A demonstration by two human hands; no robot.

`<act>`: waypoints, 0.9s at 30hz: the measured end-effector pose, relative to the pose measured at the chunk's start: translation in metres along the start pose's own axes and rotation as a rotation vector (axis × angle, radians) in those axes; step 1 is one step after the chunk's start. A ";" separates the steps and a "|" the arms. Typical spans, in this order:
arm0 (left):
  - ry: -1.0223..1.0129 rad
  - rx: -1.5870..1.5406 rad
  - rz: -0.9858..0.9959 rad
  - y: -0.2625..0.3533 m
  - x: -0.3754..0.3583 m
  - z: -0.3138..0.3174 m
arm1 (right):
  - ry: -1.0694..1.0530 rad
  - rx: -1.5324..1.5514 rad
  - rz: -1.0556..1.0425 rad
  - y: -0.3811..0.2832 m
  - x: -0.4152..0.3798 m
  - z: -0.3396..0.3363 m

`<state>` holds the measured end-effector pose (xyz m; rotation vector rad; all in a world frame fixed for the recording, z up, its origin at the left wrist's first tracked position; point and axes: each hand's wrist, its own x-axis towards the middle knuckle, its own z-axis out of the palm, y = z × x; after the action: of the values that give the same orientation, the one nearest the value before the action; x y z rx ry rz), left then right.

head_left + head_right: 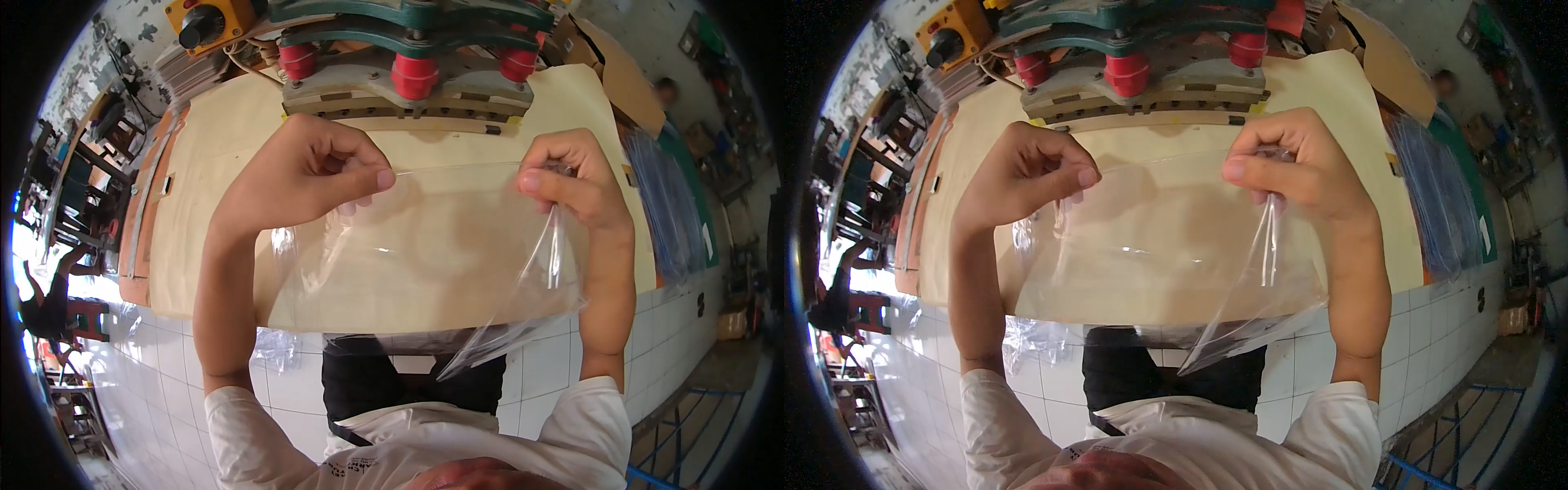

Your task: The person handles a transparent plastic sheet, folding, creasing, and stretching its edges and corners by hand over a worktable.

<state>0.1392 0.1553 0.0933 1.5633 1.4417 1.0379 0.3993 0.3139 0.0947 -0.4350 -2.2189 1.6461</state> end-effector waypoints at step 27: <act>0.390 -0.301 0.086 0.000 -0.007 -0.032 | -0.155 0.020 -0.006 0.003 -0.016 -0.054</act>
<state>0.1090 0.1480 0.1050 1.2595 1.3929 1.5984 0.4377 0.3536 0.1047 -0.3036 -2.3088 1.7511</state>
